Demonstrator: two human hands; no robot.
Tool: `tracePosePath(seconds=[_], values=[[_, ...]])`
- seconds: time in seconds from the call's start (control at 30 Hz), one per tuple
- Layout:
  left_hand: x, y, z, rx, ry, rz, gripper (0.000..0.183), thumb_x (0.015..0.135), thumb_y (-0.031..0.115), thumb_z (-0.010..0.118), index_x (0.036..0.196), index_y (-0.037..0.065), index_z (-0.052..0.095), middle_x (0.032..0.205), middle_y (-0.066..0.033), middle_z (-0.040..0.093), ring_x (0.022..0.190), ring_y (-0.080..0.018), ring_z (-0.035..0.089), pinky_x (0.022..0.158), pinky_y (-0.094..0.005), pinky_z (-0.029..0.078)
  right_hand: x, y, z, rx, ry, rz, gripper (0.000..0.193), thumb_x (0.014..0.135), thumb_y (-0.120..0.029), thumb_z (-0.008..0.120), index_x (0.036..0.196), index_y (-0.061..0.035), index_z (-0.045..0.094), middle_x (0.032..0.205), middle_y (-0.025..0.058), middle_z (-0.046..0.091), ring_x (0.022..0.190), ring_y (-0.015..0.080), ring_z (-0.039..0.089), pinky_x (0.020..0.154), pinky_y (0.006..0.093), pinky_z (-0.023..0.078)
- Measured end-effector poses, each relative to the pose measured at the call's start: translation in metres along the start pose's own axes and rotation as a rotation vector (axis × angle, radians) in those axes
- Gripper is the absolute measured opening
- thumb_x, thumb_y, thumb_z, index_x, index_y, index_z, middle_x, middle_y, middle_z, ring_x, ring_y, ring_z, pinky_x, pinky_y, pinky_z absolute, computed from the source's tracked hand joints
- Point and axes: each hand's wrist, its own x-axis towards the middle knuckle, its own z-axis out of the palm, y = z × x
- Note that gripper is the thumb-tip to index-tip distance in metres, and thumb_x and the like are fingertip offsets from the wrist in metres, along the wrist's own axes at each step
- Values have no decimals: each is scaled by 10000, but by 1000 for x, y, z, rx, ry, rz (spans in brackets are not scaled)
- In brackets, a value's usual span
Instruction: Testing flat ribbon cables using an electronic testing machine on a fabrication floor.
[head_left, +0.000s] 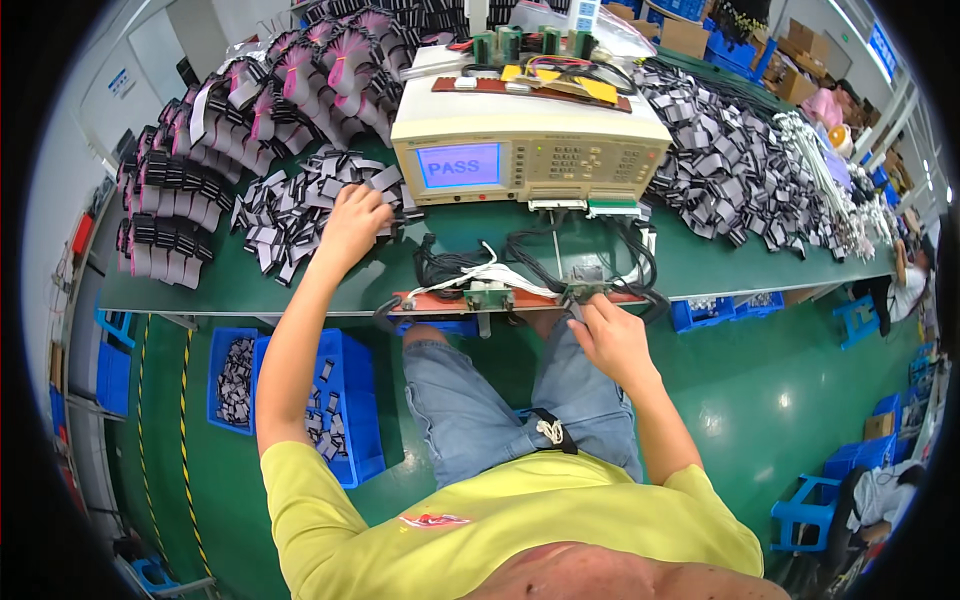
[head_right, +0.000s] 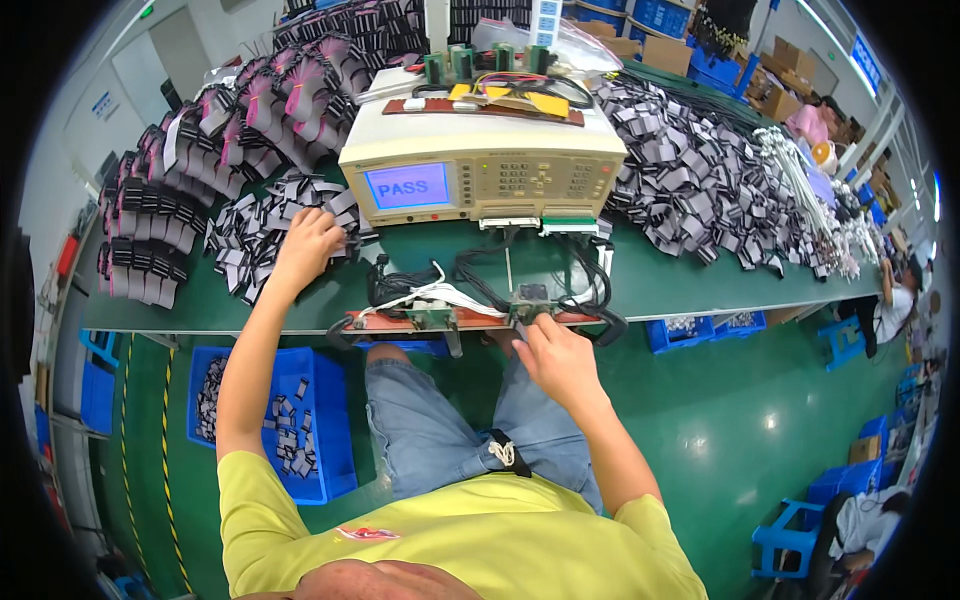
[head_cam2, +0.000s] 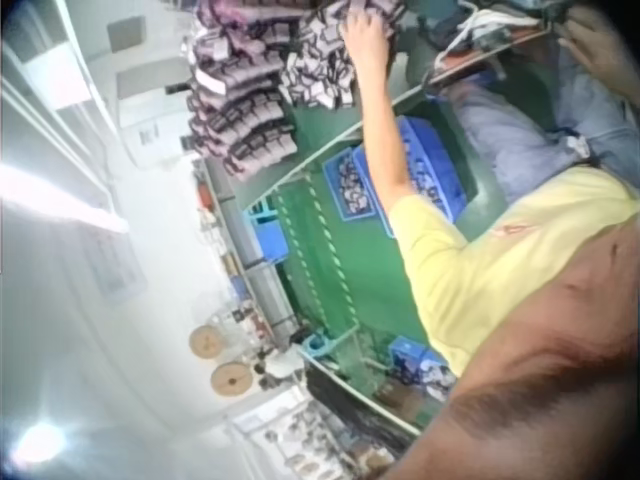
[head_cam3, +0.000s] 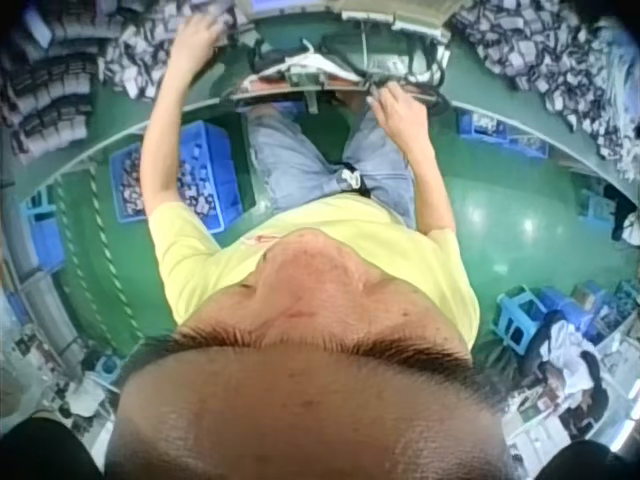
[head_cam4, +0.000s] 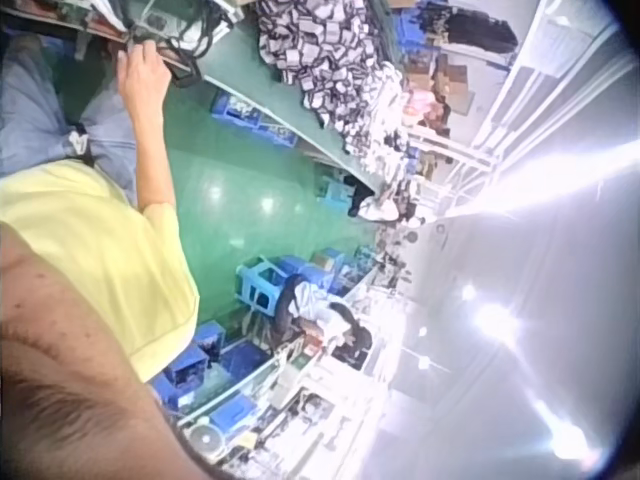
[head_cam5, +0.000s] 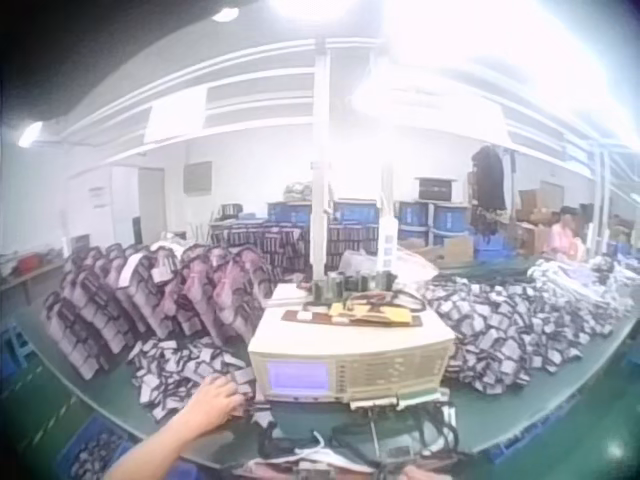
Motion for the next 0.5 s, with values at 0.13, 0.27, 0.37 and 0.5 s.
tracePosePath(seconds=[0.13, 0.27, 0.37, 0.5], values=[[-25, 6, -11, 85, 51, -249, 117, 858, 157, 739, 896, 90, 650, 952, -79, 604, 1021, -293, 608, 946, -444, 455, -5, 7, 11, 22, -14, -37, 247, 962, -195, 718, 832, -53, 564, 876, 102, 557, 689, 322, 657, 571, 432, 527], [-36, 44, -34, -203, 207, -371, 97, 910, 105, 727, 926, 45, 653, 948, -116, 630, 924, -335, 623, 840, -439, 483, -33, -4, 5, 186, 95, -101, 279, 897, -168, 749, 735, -59, 549, 700, 101, 511, 581, 314, 594, 509, 423, 493], [-58, 119, -63, -495, 350, -531, 102, 955, 39, 698, 905, -23, 634, 848, -149, 662, 737, -317, 634, 680, -366, 498, -72, -36, -30, 423, -17, -145, 324, 869, -138, 775, 690, -58, 517, 690, 103, 492, 568, 306, 570, 500, 431, 474], [-107, 224, -80, -860, 119, -594, 273, 827, -8, 737, 735, 15, 480, 666, -75, 490, 603, -194, 482, 566, -345, 394, -73, 33, -51, 271, 10, 78, 326, 901, -174, 781, 721, -44, 541, 742, 120, 527, 628, 337, 590, 542, 451, 493]])
